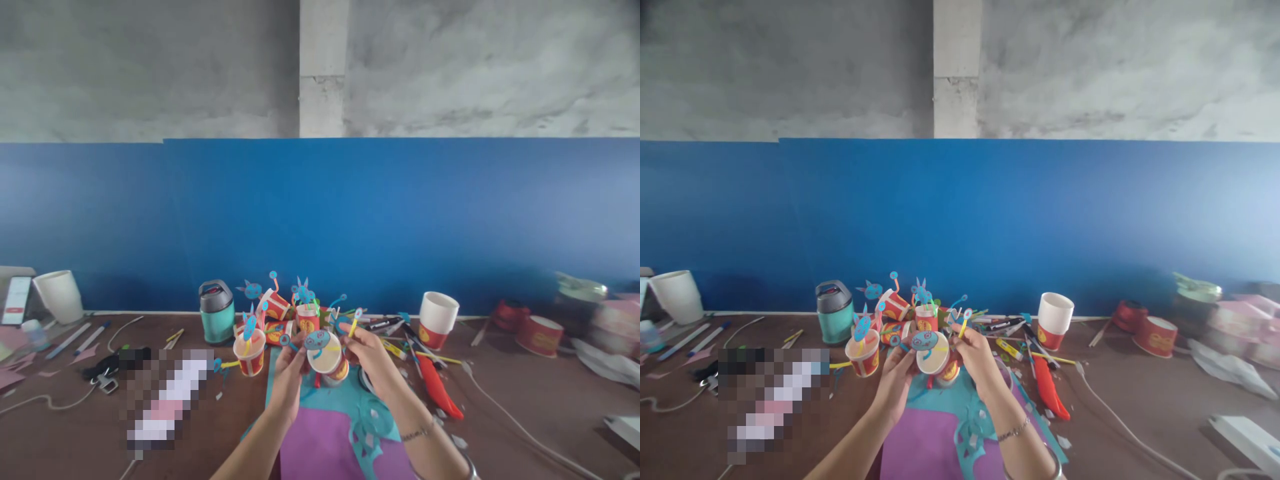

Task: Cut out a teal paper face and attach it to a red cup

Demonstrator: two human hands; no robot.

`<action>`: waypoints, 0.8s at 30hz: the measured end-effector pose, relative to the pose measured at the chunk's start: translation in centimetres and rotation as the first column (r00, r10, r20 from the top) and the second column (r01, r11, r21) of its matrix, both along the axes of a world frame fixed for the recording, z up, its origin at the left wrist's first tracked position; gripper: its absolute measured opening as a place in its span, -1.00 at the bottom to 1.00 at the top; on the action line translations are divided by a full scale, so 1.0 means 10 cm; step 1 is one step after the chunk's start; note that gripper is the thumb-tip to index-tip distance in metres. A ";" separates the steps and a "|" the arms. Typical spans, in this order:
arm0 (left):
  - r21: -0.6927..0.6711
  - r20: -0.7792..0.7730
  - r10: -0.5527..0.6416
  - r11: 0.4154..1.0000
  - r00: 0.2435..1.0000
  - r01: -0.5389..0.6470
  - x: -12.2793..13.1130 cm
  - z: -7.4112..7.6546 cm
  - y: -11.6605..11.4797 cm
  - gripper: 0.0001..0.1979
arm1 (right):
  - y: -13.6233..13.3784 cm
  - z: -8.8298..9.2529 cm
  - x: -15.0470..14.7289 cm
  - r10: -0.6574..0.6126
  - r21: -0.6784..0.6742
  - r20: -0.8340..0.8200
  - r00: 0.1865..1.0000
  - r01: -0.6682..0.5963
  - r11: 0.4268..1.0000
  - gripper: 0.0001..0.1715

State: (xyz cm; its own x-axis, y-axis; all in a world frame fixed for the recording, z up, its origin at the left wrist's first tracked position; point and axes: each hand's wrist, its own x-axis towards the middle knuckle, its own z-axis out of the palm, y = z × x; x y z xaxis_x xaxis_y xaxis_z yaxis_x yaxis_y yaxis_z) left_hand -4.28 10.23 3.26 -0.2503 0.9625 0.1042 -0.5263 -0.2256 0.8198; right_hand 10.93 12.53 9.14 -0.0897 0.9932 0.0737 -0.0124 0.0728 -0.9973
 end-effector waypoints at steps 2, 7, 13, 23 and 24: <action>0.018 -0.072 0.067 0.998 0.995 -0.066 0.01 -0.03 0.01 -0.58 | -0.02 0.02 0.00 0.033 0.000 0.031 0.999 -0.033 0.999 -0.50; 0.064 -0.181 0.171 0.985 0.968 -0.162 0.03 -0.01 -0.03 -0.58 | -0.06 0.05 -0.01 0.031 0.068 0.027 0.999 -0.033 0.997 -0.43; 0.115 -0.177 0.244 0.967 0.953 -0.226 0.09 0.22 -0.13 -0.57 | -0.13 0.17 0.01 0.000 -0.022 -0.209 0.978 -0.005 1.000 -0.47; 0.097 -0.159 0.271 0.961 0.949 -0.259 0.07 0.26 -0.14 -0.63 | -0.21 0.22 -0.05 0.089 0.125 0.016 0.996 -0.090 0.988 -0.50; 0.085 -0.162 0.271 0.962 0.949 -0.261 0.07 0.28 -0.14 -0.63 | -0.21 0.22 -0.05 0.095 0.152 0.054 0.994 -0.102 0.983 -0.50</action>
